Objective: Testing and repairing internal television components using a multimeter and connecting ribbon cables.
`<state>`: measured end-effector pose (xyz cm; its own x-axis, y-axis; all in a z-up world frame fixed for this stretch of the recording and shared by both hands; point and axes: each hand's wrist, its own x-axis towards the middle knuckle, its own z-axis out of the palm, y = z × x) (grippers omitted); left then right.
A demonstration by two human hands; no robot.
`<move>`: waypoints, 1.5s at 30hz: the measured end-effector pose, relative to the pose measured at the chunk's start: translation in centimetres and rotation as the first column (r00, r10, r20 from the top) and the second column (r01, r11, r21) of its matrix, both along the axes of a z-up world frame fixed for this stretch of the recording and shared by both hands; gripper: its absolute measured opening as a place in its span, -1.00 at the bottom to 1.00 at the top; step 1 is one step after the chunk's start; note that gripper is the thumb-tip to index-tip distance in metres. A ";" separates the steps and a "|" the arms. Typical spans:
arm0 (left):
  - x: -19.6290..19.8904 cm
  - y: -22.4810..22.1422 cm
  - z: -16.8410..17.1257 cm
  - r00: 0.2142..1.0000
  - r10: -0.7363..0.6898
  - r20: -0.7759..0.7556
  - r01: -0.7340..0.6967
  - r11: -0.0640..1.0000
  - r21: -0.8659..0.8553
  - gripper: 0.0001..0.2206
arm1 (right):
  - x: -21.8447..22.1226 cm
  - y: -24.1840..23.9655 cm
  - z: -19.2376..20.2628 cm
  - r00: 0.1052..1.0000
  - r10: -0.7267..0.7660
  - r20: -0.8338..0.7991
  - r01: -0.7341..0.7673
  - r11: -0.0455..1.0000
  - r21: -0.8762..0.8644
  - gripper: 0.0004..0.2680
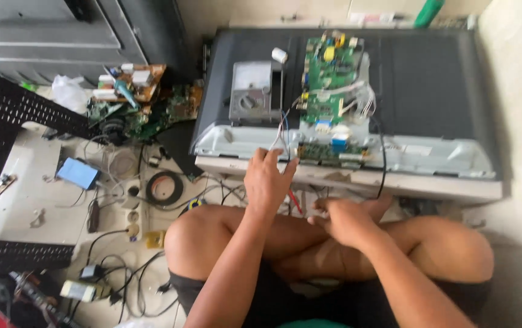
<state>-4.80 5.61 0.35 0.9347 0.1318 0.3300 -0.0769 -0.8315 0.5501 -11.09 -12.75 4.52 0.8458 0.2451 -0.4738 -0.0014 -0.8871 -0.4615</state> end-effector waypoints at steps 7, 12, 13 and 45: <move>0.4 0.3 0.1 0.984 -0.155 -0.083 0.138 0.974 -0.178 -0.80 | 0.3 0.9 1.5 0.980 -0.159 0.122 0.150 0.985 0.081 -0.76; 1.0 -0.4 2.3 0.887 -0.402 -0.227 -0.214 0.078 -0.974 -0.88 | -0.6 2.5 -2.1 0.943 -0.164 0.290 -0.057 0.779 0.624 -0.25; 1.4 0.2 2.7 0.881 -0.418 -0.220 -0.208 0.075 -0.975 -0.88 | -1.0 2.9 -1.5 0.939 -0.177 0.296 -0.047 0.784 0.618 -0.25; 1.2 3.7 5.1 0.854 -0.373 -0.362 -0.459 -0.217 -0.861 -0.83 | -14.4 -31.3 2.0 0.589 -0.457 0.666 0.597 0.802 0.022 -0.57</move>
